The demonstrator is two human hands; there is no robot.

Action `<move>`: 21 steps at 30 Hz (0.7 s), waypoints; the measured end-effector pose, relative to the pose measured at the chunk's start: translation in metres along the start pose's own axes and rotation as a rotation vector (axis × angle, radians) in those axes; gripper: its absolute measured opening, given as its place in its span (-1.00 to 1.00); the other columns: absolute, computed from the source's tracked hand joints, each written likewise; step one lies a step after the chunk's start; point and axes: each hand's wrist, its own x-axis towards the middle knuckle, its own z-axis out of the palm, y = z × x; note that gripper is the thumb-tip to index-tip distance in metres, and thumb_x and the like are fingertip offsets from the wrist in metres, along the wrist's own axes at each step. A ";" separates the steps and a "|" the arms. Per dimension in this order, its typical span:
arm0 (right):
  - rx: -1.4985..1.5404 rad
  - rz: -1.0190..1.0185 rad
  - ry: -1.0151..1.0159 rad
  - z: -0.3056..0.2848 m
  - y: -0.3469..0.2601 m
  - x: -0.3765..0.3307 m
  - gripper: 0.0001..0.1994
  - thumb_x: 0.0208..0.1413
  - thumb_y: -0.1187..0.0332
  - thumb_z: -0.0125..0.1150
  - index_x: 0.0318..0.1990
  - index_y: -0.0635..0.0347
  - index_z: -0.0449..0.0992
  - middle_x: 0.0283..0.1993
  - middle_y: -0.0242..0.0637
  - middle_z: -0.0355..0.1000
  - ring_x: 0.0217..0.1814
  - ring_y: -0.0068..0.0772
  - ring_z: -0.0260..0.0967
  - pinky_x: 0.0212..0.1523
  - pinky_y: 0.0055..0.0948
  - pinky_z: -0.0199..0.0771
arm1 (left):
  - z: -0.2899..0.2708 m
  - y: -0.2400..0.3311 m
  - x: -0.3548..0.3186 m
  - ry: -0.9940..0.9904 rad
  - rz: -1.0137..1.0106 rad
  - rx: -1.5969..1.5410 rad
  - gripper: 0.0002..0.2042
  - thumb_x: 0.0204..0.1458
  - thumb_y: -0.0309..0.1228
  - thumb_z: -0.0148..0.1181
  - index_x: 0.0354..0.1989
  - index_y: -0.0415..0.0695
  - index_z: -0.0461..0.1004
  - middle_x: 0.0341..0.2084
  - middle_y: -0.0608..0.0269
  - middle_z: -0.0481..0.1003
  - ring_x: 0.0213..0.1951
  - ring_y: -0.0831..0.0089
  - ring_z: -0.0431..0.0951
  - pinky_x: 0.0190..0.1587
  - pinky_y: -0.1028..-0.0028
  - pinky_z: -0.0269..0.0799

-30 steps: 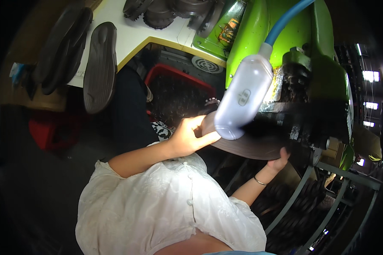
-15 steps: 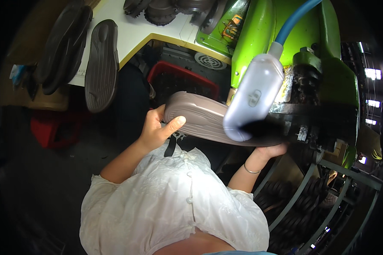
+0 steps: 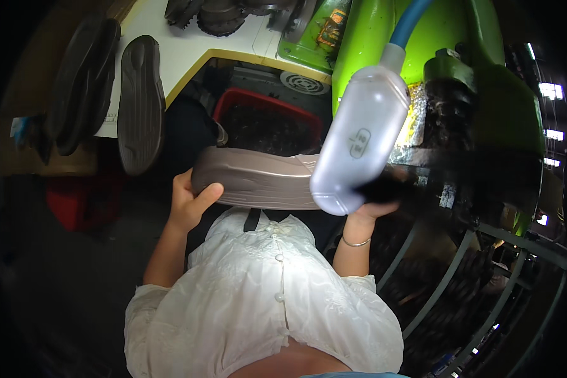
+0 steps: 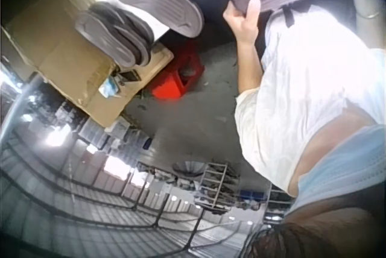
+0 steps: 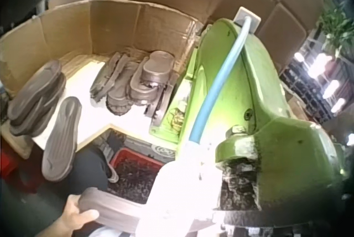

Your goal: The person repeatedly picks up dark-colored shoe soles from a pile and presses them against a rotating grinding wheel on a green machine. They hold each sole with both hands, moving it back and forth against the wheel to smooth or shape the surface, then place it back on the pile before picking up the next one.

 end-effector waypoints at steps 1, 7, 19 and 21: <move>0.011 0.007 -0.010 0.001 0.006 -0.003 -0.55 0.00 -0.07 -0.09 -0.14 0.05 0.44 -0.16 -0.30 0.44 -0.23 -0.27 0.40 -0.18 -0.30 0.39 | -0.005 -0.001 -0.005 0.006 -0.002 0.011 -0.73 -0.09 -0.40 0.16 -0.25 -0.35 0.42 -0.37 0.23 0.47 -0.31 0.57 0.42 -0.20 0.57 0.30; -0.076 0.048 -0.112 0.011 0.039 -0.015 -0.44 0.02 -0.13 -0.17 -0.10 0.21 0.35 -0.05 -0.28 0.32 -0.02 -0.41 0.23 0.06 -0.32 0.20 | -0.023 -0.008 -0.024 0.169 0.008 -0.068 -0.68 -0.08 -0.31 0.17 -0.24 -0.32 0.42 -0.31 0.22 0.46 -0.23 0.51 0.42 -0.12 0.52 0.27; -0.993 -0.009 -0.289 0.038 0.020 0.010 -0.78 0.01 0.37 0.06 -0.23 0.33 0.33 -0.38 -0.35 0.38 -0.30 -0.60 0.30 -0.28 -0.57 0.35 | -0.014 -0.083 0.010 -0.373 -0.275 0.538 -0.60 -0.24 -0.33 0.31 -0.21 -0.26 0.42 -0.38 0.13 0.50 -0.32 0.40 0.50 -0.22 0.47 0.38; -1.091 -0.011 -0.389 0.073 0.017 0.022 -0.67 -0.19 0.55 0.30 -0.18 0.32 0.44 -0.26 -0.29 0.44 -0.24 -0.44 0.37 -0.18 -0.49 0.39 | 0.028 -0.082 0.017 -0.395 -0.134 0.684 -0.61 -0.25 -0.35 0.31 -0.22 -0.28 0.43 -0.37 0.03 0.50 -0.33 0.29 0.53 -0.25 0.44 0.40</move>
